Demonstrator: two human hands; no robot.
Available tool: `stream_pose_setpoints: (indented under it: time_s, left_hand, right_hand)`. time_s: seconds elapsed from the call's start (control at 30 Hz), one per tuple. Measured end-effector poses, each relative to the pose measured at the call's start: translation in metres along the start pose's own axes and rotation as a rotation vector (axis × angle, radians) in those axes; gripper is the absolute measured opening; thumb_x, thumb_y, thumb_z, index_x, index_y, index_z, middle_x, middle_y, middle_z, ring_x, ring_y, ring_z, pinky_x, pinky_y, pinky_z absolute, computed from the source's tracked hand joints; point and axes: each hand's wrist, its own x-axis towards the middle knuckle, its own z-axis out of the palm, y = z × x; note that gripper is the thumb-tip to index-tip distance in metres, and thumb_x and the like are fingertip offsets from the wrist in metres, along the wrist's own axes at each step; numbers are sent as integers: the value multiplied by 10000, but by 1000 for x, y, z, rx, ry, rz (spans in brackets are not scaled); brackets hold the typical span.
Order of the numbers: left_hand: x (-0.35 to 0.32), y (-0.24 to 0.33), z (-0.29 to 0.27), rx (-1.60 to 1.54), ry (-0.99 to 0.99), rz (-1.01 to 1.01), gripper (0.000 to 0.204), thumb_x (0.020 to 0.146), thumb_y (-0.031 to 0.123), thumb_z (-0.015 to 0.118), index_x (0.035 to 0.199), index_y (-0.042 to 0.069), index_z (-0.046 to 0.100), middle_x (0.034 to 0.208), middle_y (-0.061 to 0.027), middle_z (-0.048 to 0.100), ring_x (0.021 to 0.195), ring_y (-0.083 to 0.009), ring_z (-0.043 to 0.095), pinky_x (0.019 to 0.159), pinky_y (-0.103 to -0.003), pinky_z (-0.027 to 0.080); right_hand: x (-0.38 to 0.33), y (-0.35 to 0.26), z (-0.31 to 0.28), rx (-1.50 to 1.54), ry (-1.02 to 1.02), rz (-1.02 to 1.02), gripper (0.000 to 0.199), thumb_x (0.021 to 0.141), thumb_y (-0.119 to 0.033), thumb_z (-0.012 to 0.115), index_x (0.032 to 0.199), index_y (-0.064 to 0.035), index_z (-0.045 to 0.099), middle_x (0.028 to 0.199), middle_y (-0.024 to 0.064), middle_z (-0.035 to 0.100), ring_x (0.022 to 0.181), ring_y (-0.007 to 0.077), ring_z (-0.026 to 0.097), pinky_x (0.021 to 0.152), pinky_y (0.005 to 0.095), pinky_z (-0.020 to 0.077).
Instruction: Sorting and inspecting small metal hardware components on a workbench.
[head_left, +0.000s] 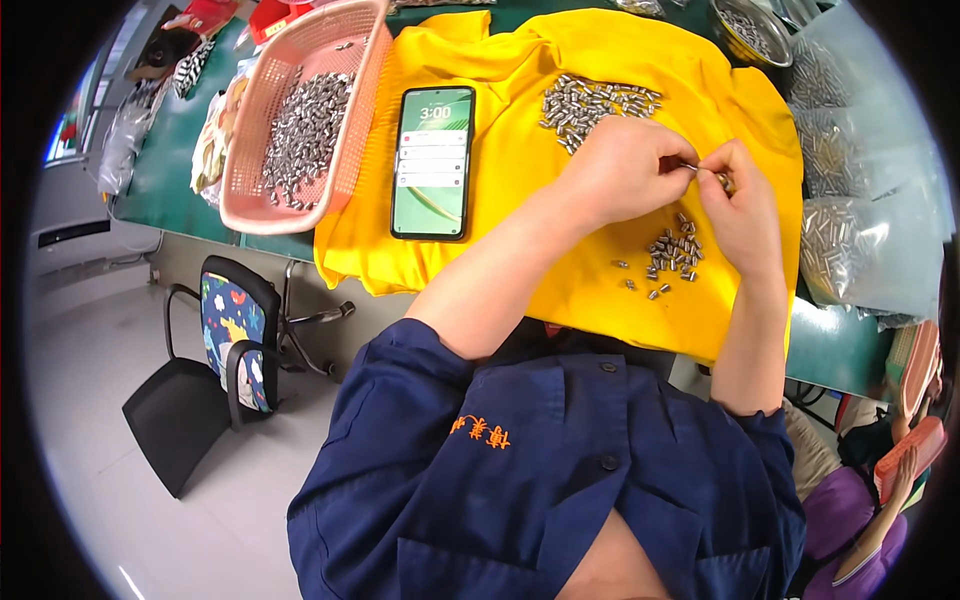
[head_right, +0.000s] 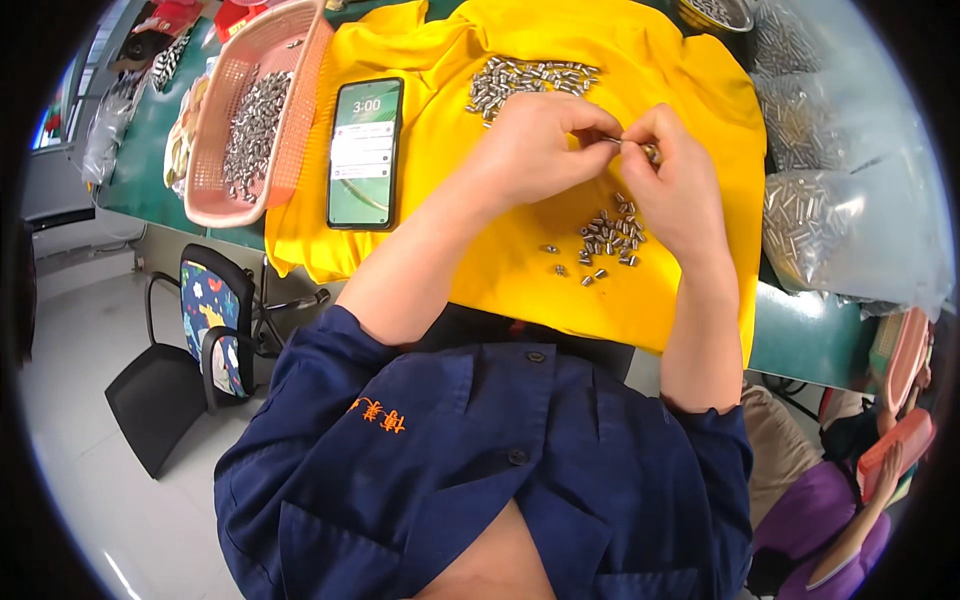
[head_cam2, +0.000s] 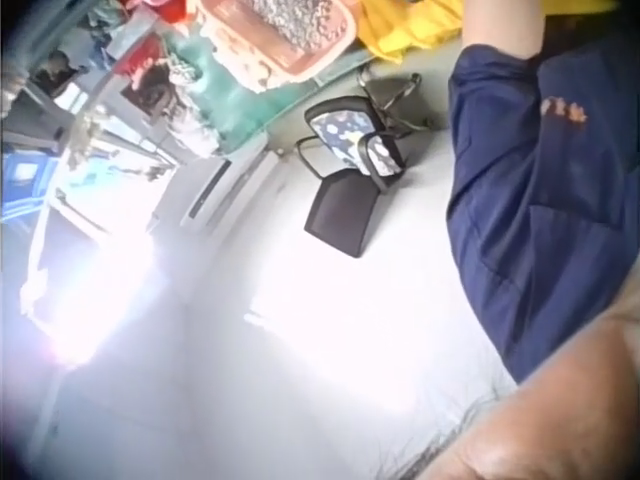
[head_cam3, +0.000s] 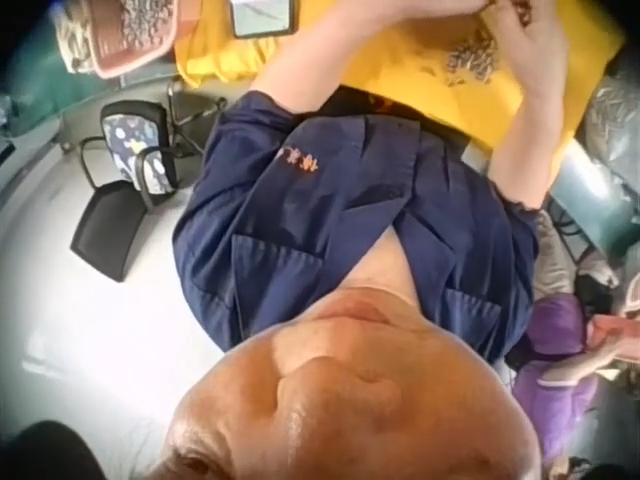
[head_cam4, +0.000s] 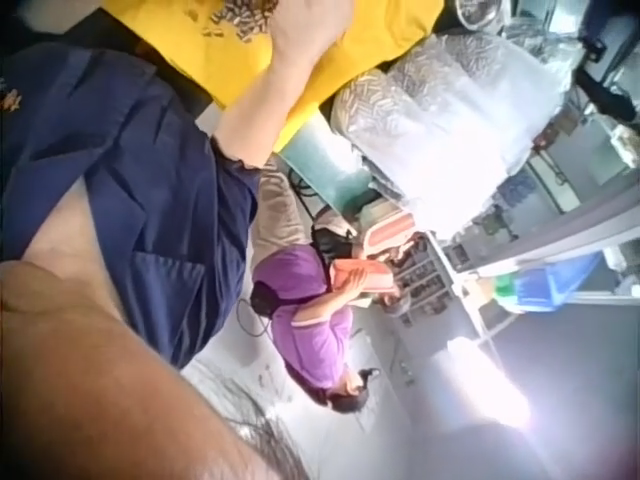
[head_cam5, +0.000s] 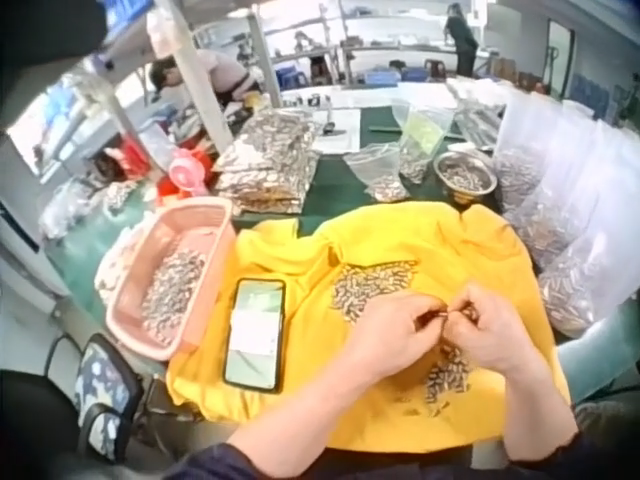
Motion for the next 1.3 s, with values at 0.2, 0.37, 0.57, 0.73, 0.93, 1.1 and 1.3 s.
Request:
stream_pose_setpoints:
  time_s: [0.2,0.37,0.57,0.73,0.93,1.1,1.3]
  left_hand:
    - [-2,-1,2,51,57,64,147,651,130,608,761,37,637,647,-90,607,583,-213,592,549,-274,469]
    - [-1,1,3,-33,77,10,138,641,116,593,747,39,636,638,-102,598,581,-212,590,546,-275,470]
    - [-4,-12,-11,215,121,-96,132,664,117,602,769,47,642,650,-79,606,588,-192,590,573,-255,470]
    - [-2,-13,0,-39,135,121,135,695,116,615,809,49,642,740,-71,616,648,-151,586,614,-241,465]
    - [-3,1,1,-269,-23,-249,143,731,106,601,848,30,631,779,-55,622,682,-99,585,635,-215,470]
    - [-2,-8,9,-636,-43,-371,151,775,64,564,903,-10,597,790,-51,620,691,-94,584,644,-208,474]
    - [-2,-8,9,-913,-72,-415,156,778,39,561,916,-26,596,784,-56,617,688,-99,584,635,-205,469]
  right_hand:
    - [2,0,-1,8,-27,9,47,744,-23,503,770,-4,468,669,50,493,629,112,448,590,240,384]
    - [2,3,-2,23,-4,20,37,752,-24,502,773,-8,476,674,43,498,623,101,445,581,234,383]
    - [7,23,-35,175,162,198,30,797,-40,502,795,-16,483,653,-24,461,560,37,387,496,191,339]
    - [5,10,-13,161,191,82,35,790,-30,505,788,-13,475,649,-23,452,562,32,375,497,184,328]
    - [1,5,-7,181,135,6,29,782,-17,504,779,-13,475,686,-8,460,614,48,396,557,188,350]
    - [0,4,-2,261,83,11,28,779,-9,505,780,-11,478,722,0,466,658,53,412,600,184,358]
    - [-1,3,0,457,33,46,32,785,1,497,802,-18,477,731,-15,463,669,44,416,609,175,359]
